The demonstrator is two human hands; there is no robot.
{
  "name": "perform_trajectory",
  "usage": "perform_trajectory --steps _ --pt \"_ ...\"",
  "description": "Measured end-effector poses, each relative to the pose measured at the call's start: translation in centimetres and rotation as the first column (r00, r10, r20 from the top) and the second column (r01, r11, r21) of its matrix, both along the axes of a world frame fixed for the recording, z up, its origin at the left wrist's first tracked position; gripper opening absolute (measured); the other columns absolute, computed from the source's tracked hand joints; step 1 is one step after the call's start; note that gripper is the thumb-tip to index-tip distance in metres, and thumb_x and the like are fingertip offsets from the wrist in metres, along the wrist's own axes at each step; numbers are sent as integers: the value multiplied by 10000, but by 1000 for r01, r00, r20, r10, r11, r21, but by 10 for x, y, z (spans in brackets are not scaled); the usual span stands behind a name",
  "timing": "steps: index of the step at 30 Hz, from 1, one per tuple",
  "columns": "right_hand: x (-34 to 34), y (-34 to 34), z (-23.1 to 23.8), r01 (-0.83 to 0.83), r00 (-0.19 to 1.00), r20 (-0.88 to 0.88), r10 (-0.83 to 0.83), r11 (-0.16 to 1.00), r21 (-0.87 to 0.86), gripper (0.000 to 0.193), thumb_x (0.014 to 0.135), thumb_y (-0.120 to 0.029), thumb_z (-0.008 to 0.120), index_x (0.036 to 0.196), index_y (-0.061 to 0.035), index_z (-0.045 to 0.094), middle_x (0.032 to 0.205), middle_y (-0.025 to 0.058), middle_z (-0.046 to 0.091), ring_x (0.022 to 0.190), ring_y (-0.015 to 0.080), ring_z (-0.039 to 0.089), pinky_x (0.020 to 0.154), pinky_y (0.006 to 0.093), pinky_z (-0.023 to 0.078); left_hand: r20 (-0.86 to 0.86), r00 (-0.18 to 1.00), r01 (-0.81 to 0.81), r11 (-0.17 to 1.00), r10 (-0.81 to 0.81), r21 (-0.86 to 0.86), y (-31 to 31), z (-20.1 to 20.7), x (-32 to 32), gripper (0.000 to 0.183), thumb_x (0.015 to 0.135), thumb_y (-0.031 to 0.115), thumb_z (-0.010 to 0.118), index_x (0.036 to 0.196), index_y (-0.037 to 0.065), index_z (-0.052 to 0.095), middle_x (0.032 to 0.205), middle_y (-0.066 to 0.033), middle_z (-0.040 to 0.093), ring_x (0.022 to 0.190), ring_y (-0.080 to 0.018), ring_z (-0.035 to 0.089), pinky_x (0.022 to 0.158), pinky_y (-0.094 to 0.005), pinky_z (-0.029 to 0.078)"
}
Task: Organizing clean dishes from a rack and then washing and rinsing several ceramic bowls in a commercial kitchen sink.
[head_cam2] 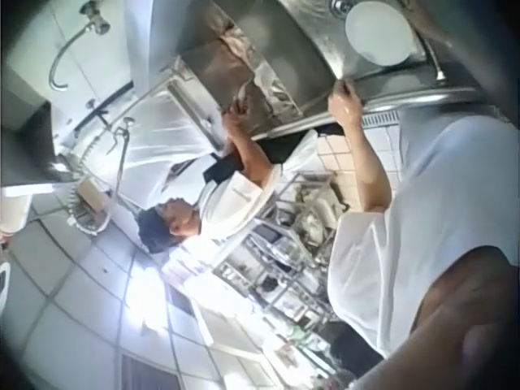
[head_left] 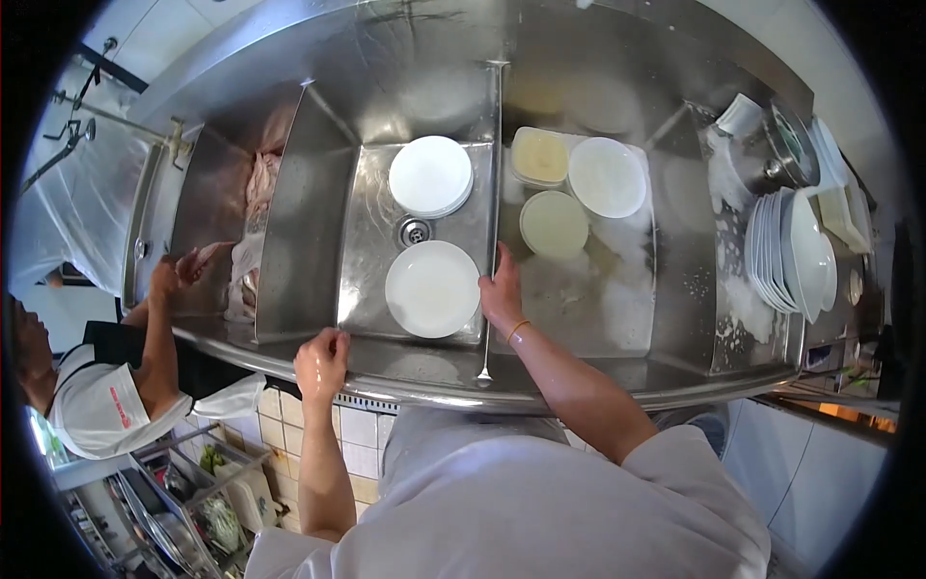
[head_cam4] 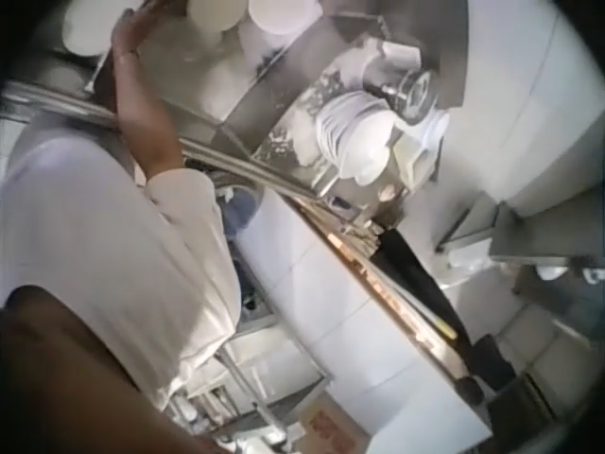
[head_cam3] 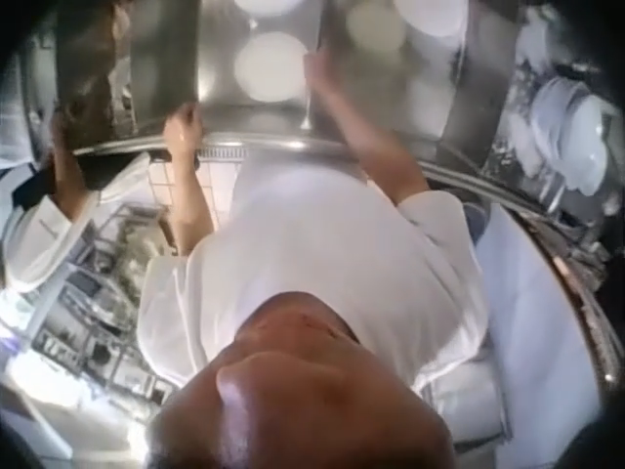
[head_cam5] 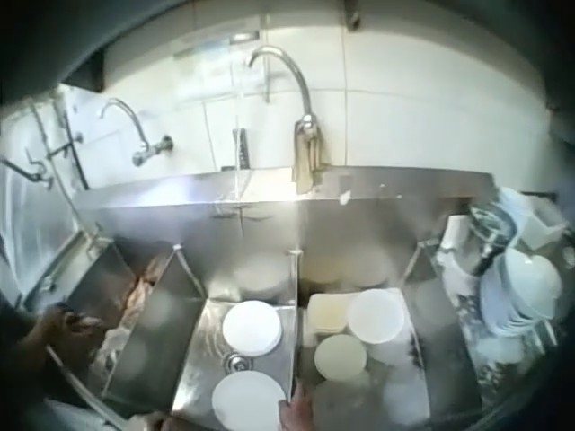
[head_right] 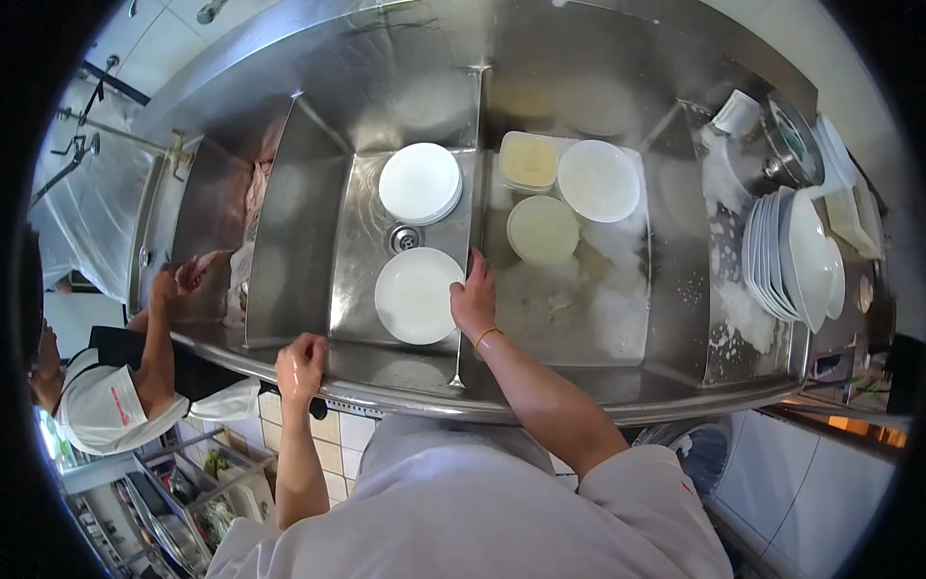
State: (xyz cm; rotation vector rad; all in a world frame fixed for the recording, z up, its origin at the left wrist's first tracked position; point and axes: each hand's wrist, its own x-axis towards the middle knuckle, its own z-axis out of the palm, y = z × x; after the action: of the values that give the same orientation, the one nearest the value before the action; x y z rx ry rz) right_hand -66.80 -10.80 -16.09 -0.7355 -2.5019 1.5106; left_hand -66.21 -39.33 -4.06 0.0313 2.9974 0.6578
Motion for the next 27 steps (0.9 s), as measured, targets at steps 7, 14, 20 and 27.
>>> perform_trajectory --steps 7,14,20,27 --pt "-5 -2 3 15 997 -76 -13 999 31 645 708 36 478 1326 -48 312 1203 232 428 1138 398 400 993 452 321 -80 992 -96 993 102 76 -3 -2 -4 194 827 246 589 788 63 638 657 -139 604 618 -330 595 571 -400 457" --pt "0 -2 23 -9 1000 -18 10 1000 28 664 696 45 496 1330 -25 310 1203 245 439 1124 406 431 978 449 345 348 935 -38 957 -67 287 -30 -1 -26 186 815 206 625 905 47 656 712 -104 654 689 -179 652 656 -301 496" --pt "-2 -6 23 -95 995 -2 97 983 159 713 706 21 534 1362 21 255 1319 257 362 1214 400 377 1036 420 312 -378 925 52 967 48 250 -123 36 -171 149 841 101 566 958 15 598 814 -158 633 721 -258 632 680 -335 495" --pt "-29 -45 34 -126 990 -28 137 958 258 625 761 -27 487 1351 32 288 1346 247 368 1263 366 349 1066 377 271 -718 689 -155 988 101 -9 -352 93 -449 259 859 252 525 1014 79 638 933 -184 642 900 -339 620 763 -396 474"
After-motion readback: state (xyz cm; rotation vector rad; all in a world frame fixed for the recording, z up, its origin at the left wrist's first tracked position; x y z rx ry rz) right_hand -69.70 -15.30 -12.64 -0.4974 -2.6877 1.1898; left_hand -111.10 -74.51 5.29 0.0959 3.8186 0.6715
